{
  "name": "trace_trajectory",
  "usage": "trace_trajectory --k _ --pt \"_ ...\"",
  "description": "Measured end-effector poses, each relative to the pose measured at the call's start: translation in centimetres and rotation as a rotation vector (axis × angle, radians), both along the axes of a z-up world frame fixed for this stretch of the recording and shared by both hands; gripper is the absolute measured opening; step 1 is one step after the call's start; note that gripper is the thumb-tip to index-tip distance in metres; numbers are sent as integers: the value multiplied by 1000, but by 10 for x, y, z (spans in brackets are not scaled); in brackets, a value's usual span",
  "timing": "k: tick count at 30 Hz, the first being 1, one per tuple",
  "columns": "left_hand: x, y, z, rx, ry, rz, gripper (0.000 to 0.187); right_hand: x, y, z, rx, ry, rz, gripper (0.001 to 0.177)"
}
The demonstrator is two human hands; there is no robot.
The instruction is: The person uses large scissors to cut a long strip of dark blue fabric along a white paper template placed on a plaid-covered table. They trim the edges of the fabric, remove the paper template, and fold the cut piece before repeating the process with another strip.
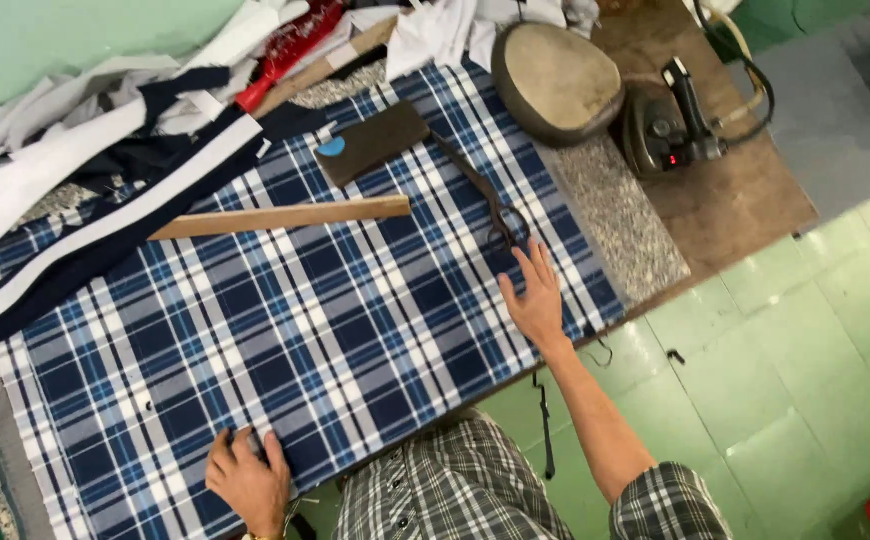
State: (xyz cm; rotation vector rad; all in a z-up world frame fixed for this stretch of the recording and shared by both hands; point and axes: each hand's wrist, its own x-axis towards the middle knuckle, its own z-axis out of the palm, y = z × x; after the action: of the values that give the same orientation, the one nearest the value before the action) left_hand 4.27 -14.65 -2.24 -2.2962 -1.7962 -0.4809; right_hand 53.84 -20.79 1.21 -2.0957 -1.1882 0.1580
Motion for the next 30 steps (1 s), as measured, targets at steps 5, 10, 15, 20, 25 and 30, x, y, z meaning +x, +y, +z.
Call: trace_trajectory --k 5,10,15,20,25,30 --pt "12 -1 -14 40 67 154 32 45 82 -33 -21 -204 94 66" --pt "16 0 -14 -34 -75 207 35 72 152 -67 -196 -565 -67 80" --pt "13 -6 -21 -80 -63 262 35 65 212 -57 -123 -467 19 85" --pt "-10 22 -46 -112 69 283 38 21 284 -7 -121 -279 353 88" --pt "-32 109 -32 -276 -31 67 21 -7 351 12 -151 -252 601 54" --pt "-21 223 11 -179 -131 -107 28 -6 382 7 -271 -420 628 43"
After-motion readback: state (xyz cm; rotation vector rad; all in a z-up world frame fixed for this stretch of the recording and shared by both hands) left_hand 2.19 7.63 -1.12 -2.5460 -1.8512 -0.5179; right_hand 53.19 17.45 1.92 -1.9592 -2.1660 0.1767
